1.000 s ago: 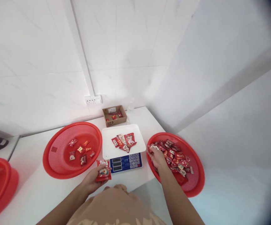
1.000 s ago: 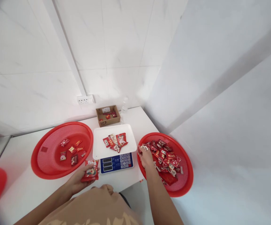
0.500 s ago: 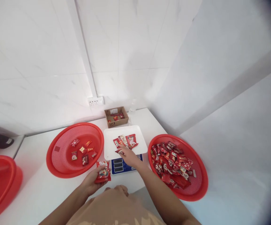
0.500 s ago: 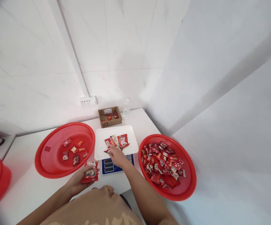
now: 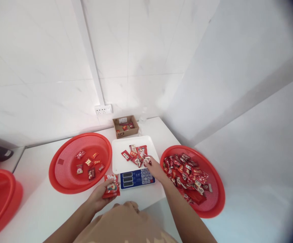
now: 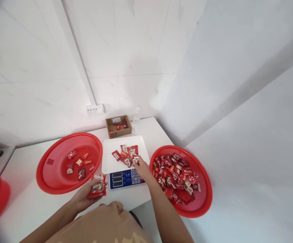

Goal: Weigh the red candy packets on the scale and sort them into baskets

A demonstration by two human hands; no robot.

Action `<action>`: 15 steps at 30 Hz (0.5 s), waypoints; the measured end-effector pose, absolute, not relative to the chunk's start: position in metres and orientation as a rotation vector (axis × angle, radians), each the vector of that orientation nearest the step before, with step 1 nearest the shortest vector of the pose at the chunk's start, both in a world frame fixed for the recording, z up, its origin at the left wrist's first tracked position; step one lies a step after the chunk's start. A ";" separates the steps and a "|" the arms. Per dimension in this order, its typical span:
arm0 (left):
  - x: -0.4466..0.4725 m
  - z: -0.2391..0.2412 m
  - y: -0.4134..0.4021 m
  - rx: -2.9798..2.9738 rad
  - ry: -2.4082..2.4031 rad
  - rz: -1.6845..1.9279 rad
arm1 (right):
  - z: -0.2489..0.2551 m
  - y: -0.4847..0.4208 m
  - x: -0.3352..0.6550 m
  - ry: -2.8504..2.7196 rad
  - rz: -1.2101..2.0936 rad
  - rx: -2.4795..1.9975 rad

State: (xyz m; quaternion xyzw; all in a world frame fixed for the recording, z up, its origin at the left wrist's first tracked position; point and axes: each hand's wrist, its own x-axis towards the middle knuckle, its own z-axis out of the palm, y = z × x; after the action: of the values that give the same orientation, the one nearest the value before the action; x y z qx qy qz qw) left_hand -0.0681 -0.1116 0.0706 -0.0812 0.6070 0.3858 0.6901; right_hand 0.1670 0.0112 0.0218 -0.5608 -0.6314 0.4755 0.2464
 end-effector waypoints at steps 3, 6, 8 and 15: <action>-0.067 0.070 -0.110 -0.169 1.348 0.857 | 0.021 0.003 0.206 -1.370 1.323 -1.621; -0.067 0.067 -0.110 -0.175 1.345 0.844 | 0.018 -0.009 0.244 -1.122 1.275 -1.731; -0.066 0.065 -0.109 -0.175 1.345 0.834 | 0.018 -0.018 0.261 -1.035 1.245 -1.789; -0.059 0.063 -0.106 -0.150 1.339 0.801 | 0.026 -0.027 0.230 -1.017 1.392 -1.662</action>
State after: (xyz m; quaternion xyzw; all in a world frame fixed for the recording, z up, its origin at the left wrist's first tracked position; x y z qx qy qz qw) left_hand -0.0590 -0.1060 0.0625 -0.0677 0.6030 0.3609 0.7082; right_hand 0.2303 -0.0270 0.0262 -0.6461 -0.3954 0.5412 0.3651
